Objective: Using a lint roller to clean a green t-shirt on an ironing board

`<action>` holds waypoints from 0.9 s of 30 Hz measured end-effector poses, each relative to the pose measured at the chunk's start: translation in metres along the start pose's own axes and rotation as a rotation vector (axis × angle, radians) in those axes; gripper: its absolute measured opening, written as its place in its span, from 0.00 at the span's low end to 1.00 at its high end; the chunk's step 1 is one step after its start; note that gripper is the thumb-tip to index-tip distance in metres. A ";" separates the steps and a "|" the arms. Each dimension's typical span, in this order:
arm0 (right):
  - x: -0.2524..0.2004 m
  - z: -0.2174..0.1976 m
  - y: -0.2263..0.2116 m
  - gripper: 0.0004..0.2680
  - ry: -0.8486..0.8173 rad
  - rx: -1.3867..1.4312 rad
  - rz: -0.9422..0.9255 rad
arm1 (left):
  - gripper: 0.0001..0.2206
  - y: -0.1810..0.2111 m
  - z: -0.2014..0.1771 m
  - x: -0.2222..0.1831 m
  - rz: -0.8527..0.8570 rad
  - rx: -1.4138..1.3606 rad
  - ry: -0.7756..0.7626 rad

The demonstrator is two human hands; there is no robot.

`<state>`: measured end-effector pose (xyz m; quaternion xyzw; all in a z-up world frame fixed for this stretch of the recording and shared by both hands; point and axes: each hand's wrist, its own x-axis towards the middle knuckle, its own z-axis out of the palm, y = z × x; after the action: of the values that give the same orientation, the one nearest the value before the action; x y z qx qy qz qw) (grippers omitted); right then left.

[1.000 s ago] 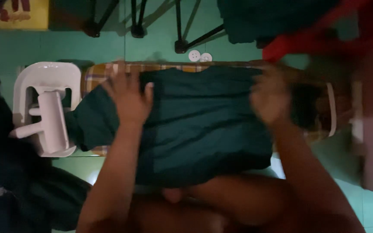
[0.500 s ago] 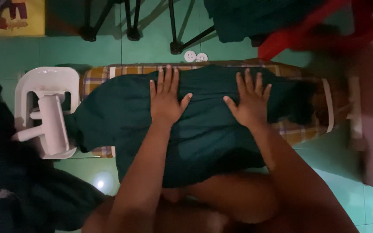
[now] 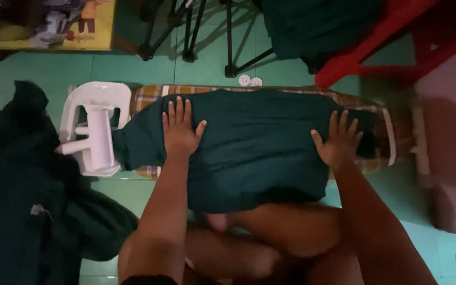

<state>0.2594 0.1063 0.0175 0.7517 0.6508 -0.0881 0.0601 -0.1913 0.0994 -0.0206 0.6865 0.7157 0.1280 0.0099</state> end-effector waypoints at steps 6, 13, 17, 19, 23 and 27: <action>-0.025 0.002 0.027 0.36 -0.056 -0.126 0.031 | 0.38 -0.050 -0.009 -0.036 -0.043 -0.024 0.109; -0.052 0.007 0.034 0.37 -0.026 0.081 0.125 | 0.35 -0.101 -0.096 -0.106 0.244 0.087 0.319; -0.050 0.045 0.036 0.20 0.244 0.285 0.145 | 0.33 -0.130 -0.092 -0.149 -0.407 0.152 0.330; -0.039 0.085 0.052 0.13 0.343 0.256 0.194 | 0.35 -0.176 -0.049 -0.159 -0.371 0.184 0.400; -0.045 0.093 0.077 0.11 0.260 0.483 0.231 | 0.33 -0.167 -0.065 -0.153 -0.624 0.061 0.168; -0.038 0.093 0.091 0.16 0.425 0.774 0.222 | 0.27 -0.130 -0.099 -0.140 -0.764 0.010 0.082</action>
<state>0.3393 0.0372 -0.0673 0.7853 0.4835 -0.1615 -0.3514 -0.3299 -0.0581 0.0266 0.3647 0.9204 0.1390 0.0248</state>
